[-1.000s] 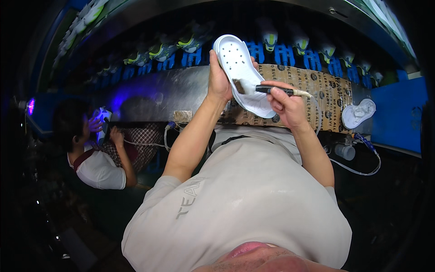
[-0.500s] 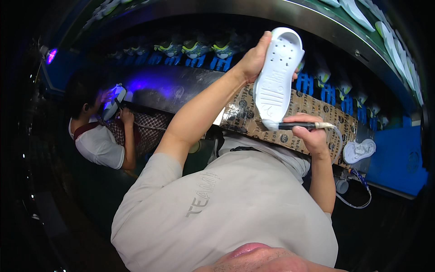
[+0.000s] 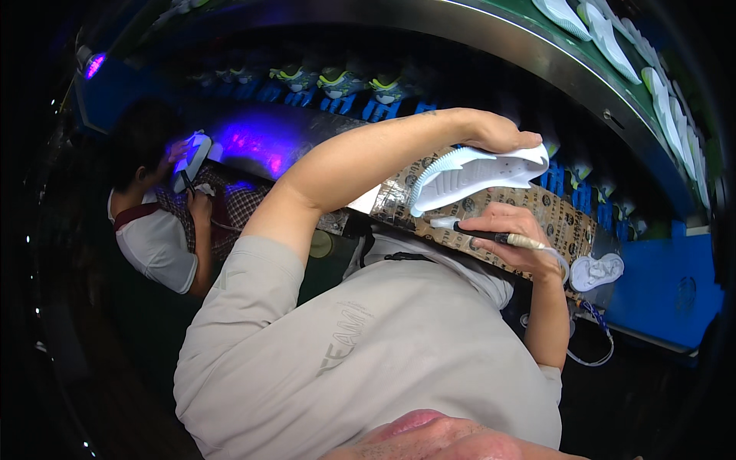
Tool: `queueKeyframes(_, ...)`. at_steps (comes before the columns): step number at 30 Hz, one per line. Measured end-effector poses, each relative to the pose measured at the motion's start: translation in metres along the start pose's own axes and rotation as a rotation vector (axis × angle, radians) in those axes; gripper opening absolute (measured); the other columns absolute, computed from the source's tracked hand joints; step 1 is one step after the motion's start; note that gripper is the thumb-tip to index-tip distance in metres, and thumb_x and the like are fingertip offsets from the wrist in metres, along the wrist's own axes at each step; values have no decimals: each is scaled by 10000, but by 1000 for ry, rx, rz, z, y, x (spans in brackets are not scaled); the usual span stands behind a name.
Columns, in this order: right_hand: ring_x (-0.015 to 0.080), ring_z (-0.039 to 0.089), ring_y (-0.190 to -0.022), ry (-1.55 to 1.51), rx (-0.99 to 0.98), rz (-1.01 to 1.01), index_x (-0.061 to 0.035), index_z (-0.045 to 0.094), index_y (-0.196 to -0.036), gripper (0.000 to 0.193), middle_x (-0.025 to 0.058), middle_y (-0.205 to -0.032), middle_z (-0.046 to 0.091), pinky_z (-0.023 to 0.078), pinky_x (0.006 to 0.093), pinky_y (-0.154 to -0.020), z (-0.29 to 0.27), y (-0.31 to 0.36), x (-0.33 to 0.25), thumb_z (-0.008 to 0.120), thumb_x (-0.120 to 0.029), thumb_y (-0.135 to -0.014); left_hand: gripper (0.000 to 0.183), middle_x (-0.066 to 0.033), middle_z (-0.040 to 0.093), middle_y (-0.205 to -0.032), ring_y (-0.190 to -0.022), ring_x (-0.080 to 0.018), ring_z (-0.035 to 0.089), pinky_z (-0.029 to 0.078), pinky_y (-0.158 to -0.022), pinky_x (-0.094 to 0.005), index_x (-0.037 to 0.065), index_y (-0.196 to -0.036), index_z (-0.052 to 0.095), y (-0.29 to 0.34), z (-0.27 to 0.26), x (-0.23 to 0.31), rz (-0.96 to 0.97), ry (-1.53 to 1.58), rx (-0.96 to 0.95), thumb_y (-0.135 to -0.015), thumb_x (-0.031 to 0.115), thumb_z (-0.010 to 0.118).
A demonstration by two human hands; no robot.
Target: The person repeatedly picks up white clog-style shoes from a conveyor belt, uses a brush to scrub the interior and exterior surfaces, and places them back on the belt. The process continues for multiple shoes in a repetitive sequence.
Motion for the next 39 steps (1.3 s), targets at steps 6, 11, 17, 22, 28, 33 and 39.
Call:
queueKeyframes(6, 194, 620, -734, 169, 106, 2, -141, 750, -1133, 331, 27, -834, 648, 517, 343, -671, -14, -1, -7, 768, -64, -812, 816, -291, 543, -1395, -1308, -422, 517, 381, -1102, -469, 30, -1299, 658, -1, 4, -1, 11, -120, -109, -974, 710, 344)
queueKeyframes(11, 175, 607, -724, 232, 305, -27, -167, 750, -1140, 326, 32, -787, 627, 490, 324, -641, -31, 6, -6, 773, -115, -819, 838, -272, 576, -1366, -1304, -426, 527, 383, -1110, -470, 79, -1281, 685, 9, 0, -4, 7, -226, -116, -952, 757, 319)
queueKeyframes(17, 169, 608, -723, 118, 155, -30, -154, 755, -1125, 342, 24, -787, 638, 509, 317, -652, -38, 12, -5, 787, -86, -791, 882, -255, 572, -1380, -1302, -427, 532, 406, -1096, -474, 100, -1290, 683, 12, -7, -14, 10, -276, -89, -922, 802, 295)
queueKeyframes(22, 174, 618, -720, 198, 110, -15, -153, 756, -1102, 321, 25, -797, 649, 517, 325, -652, -48, 8, -4, 790, -95, -788, 905, -243, 577, -1380, -1304, -412, 540, 418, -1082, -492, 117, -1290, 686, 14, -15, -27, -57, -271, -130, -894, 829, 294)
queueKeyframes(28, 182, 604, -702, 318, 161, 67, -159, 761, -1083, 279, 24, -792, 637, 515, 331, -638, -61, 14, 5, 779, -135, -806, 888, -235, 613, -1334, -1259, -404, 582, 462, -1042, -472, 150, -1288, 692, 20, -24, -34, -58, -310, -74, -888, 833, 288)
queueKeyframes(33, 176, 574, -664, 51, 174, -43, -97, 771, -1070, 287, 47, -766, 671, 463, 318, -599, -73, 27, 4, 797, -152, -790, 827, -241, 636, -1292, -1236, -366, 608, 493, -1000, -440, 128, -1285, 690, 26, -27, -45, -128, -188, -44, -938, 769, 300)
queueKeyframes(39, 134, 552, -742, -574, 694, -100, 65, 692, -1127, 394, 99, -898, 611, 413, 229, -621, -68, 86, 48, 748, -206, -847, 775, -284, 670, -1157, -1078, -348, 691, 586, -814, -437, 27, -1259, 670, 36, -66, -33, 101, 285, 283, -1010, 657, 294)
Point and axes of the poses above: each hand's wrist, its own y-axis away from the middle knuckle, its own z-axis out of the palm, x = y × z, the point moved 3 cm from there along -y, towards the middle knuckle
